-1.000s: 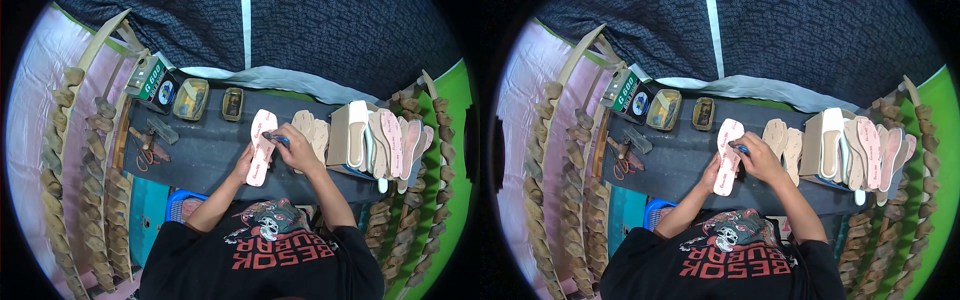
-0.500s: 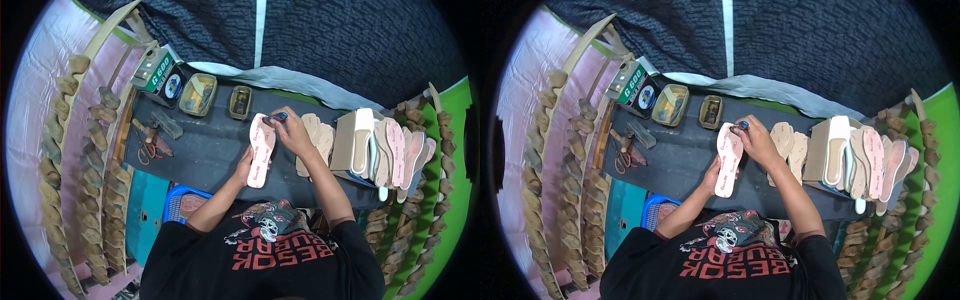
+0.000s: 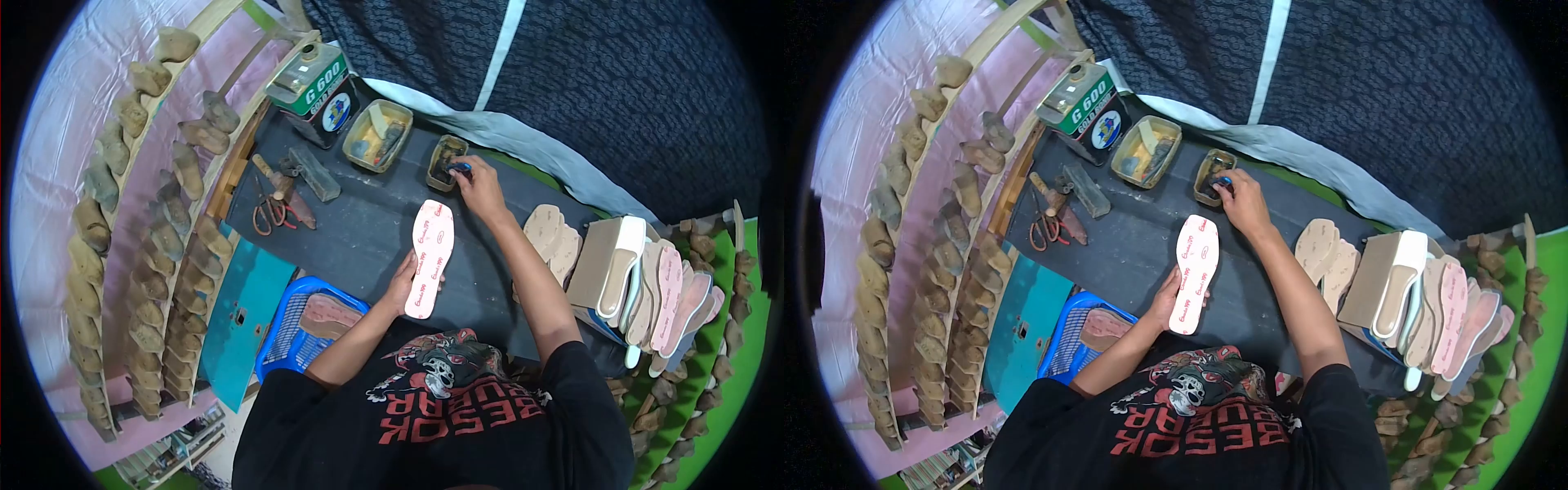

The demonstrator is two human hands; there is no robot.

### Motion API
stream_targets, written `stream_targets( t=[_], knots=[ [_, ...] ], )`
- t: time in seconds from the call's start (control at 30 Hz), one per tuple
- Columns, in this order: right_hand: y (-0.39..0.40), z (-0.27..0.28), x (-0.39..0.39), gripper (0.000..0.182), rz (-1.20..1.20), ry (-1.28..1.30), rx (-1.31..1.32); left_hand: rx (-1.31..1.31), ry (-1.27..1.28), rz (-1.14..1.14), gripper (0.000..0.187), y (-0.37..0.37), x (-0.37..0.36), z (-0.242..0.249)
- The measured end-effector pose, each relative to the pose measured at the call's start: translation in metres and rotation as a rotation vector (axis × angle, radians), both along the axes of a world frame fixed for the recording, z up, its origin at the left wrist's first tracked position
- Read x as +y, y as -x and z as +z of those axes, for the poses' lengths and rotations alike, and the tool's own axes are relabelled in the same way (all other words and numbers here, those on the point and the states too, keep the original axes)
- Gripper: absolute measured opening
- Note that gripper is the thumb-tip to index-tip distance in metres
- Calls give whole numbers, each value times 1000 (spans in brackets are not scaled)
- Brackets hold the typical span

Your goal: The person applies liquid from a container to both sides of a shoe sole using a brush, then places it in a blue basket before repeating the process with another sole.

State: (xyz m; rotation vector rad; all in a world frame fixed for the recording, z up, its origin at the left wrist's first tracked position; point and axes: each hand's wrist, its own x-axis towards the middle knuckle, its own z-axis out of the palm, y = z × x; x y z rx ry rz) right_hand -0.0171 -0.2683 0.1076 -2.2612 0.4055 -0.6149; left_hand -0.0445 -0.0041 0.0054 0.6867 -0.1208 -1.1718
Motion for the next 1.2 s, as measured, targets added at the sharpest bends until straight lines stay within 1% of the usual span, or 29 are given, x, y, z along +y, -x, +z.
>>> stream_targets(
  t=[0.07,0.17,0.27,0.47,0.57,0.6,0.67,0.73,0.77,0.83,0.9,1.03,1.07,1.2],
  knots=[
    [-4,-7,-1,21,-8,19,55,-12,0,14,52,-5,7,-2],
    [-3,-6,-2,21,-10,-19,41,-21,-20,38,52,-14,12,1],
    [1,9,-4,22,-7,60,-85,-11,-44,36,53,-23,11,4],
    [19,25,-10,20,-97,-52,-29,-30,-13,-27,53,-36,-19,15],
    [29,35,-10,20,-104,-80,-59,-42,47,-76,53,-41,-33,14],
    [33,41,-8,20,-89,-55,-83,-41,69,-96,52,-42,-36,16],
    [44,54,-4,20,-63,-3,-132,-51,43,-44,52,-42,-44,19],
    [55,60,-1,22,38,85,-162,-66,32,-14,52,-42,-53,26],
    [61,65,0,23,87,131,-177,-85,37,-43,53,-44,-55,28],
    [73,81,5,26,150,171,-118,-121,46,-103,53,-49,-57,30],
    [84,88,9,24,188,187,-64,-152,43,-78,54,-51,-62,33],
    [105,89,17,24,237,126,54,-158,24,3,52,-50,-73,41],
    [110,89,17,24,249,153,61,-157,22,-1,52,-50,-75,44],
    [115,92,16,27,176,178,-19,-172,49,-81,52,-45,-75,38]
  ],
)
